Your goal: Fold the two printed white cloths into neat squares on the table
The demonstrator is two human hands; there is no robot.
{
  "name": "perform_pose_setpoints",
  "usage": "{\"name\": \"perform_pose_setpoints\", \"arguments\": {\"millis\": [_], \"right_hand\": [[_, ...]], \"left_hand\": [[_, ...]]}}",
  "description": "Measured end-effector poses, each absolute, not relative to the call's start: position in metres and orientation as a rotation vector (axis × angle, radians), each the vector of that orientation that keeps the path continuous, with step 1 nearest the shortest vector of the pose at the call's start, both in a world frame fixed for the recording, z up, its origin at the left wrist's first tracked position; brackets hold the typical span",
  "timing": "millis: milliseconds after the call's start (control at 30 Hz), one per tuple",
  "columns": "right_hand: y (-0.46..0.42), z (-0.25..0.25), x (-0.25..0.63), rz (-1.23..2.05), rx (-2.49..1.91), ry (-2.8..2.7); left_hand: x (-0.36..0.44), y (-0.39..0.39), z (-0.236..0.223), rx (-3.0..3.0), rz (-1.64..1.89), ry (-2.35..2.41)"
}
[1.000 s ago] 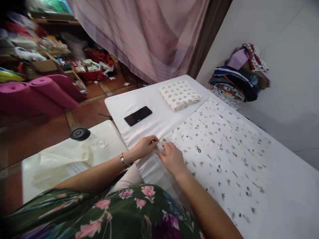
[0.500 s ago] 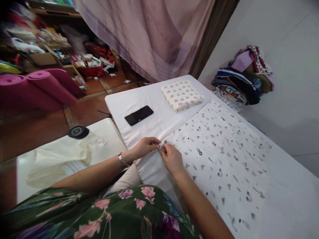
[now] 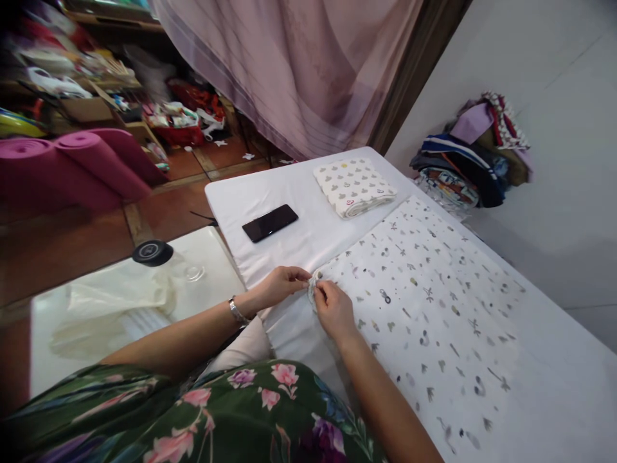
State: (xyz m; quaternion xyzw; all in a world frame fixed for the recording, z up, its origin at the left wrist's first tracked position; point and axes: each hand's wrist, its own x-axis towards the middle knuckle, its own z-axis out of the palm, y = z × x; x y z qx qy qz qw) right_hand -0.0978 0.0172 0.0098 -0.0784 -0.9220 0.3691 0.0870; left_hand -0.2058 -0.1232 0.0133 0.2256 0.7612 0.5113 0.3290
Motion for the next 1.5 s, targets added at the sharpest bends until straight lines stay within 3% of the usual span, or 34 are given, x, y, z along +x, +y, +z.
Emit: {"name": "perform_pose_setpoints", "arguments": {"millis": [533,900,1367,1500], "right_hand": [[0.008,0.015,-0.104,0.789,-0.282,-2.854],[0.012,0.018,-0.1,0.927,-0.23,-2.782],[0.002,0.018,-0.102,0.406,-0.213,-2.843],[0.007,0.019,-0.101,0.463,-0.214,-2.833]], "left_hand": [[-0.202,-0.123,0.015,0.648,1.322,2.06],[-0.206,-0.124,0.01,0.657,1.335,2.092],[-0.195,-0.122,0.024,0.634,1.362,2.049],[-0.193,-0.121,0.027,0.657,1.37,2.03]]}}
